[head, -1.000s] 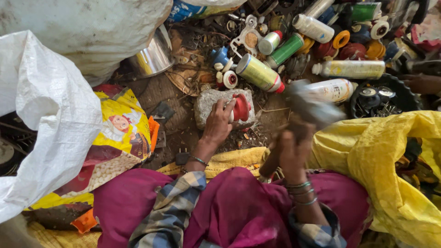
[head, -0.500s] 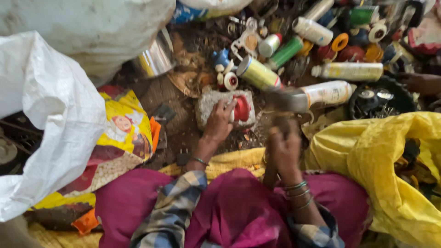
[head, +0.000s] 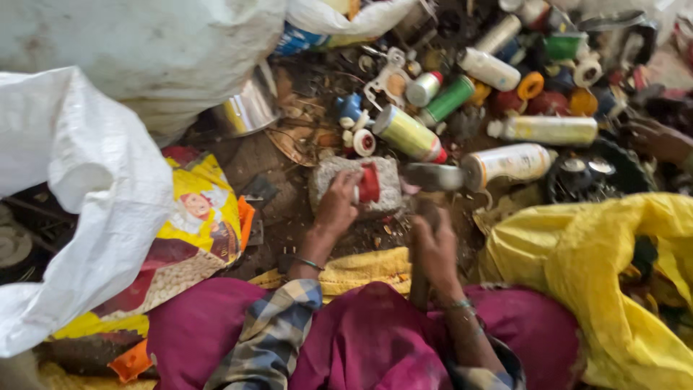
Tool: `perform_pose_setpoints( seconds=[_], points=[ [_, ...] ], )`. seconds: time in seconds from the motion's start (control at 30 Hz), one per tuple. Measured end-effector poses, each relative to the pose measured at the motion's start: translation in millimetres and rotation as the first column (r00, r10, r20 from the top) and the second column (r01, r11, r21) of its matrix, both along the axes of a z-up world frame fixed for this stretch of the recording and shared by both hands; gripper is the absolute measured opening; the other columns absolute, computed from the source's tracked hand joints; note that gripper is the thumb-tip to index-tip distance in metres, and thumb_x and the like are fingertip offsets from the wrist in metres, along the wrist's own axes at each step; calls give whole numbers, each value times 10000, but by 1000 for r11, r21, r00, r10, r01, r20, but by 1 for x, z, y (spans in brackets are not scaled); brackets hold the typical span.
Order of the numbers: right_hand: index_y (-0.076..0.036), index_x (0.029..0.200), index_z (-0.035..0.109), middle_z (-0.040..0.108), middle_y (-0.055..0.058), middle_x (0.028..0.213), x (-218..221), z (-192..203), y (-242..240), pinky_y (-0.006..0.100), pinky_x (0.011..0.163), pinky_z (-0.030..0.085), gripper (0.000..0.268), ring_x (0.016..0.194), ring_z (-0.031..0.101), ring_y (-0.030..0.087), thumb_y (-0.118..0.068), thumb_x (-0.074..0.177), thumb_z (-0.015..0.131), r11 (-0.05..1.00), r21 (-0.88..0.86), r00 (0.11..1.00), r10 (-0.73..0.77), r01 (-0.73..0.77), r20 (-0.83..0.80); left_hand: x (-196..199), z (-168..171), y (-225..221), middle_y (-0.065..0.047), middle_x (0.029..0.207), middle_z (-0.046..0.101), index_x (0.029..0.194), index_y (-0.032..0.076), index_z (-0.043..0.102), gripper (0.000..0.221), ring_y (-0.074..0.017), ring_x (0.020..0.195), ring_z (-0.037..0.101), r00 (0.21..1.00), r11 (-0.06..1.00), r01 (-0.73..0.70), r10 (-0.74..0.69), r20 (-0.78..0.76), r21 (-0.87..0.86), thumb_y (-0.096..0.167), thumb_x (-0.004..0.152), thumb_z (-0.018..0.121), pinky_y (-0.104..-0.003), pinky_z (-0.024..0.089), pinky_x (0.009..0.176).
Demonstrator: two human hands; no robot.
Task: The person sits on a mat and uses a hammer to repeatedly strike small plastic parts placed on a concrete block. They break the parts into smaller pieces and occasionally inspect the fragments before discarding them.
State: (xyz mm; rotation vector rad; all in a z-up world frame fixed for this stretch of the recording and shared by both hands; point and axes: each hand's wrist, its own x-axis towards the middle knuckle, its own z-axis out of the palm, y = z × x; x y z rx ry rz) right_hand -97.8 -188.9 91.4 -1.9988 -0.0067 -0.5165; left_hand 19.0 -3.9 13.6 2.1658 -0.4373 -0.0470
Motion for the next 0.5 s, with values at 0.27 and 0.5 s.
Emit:
perform_pose_setpoints(
  seconds=[0.27, 0.5],
  points=[
    [-110, 1415, 408, 628, 46, 987, -39, 76, -18, 303, 639, 576, 356, 782, 629, 119, -248, 1137, 584, 921, 390, 971, -88, -6, 222, -7, 6, 3, -152, 1357, 538, 1425, 98, 558, 840, -370, 1224, 586, 990, 999, -6, 1, 138, 32, -90, 648, 817, -435, 511, 1047],
    [-57, 1161, 481, 622, 49, 792, -8, 36, -19, 273, 471, 500, 242, 565, 584, 121, -231, 1051, 608, 896, 382, 968, -164, 227, -191, 1, -6, 2, -118, 1359, 551, 1572, 207, 380, 1100, -339, 1273, 546, 984, 982, -54, 22, 178, 180, -41, 615, 863, -480, 418, 1136]
  ],
)
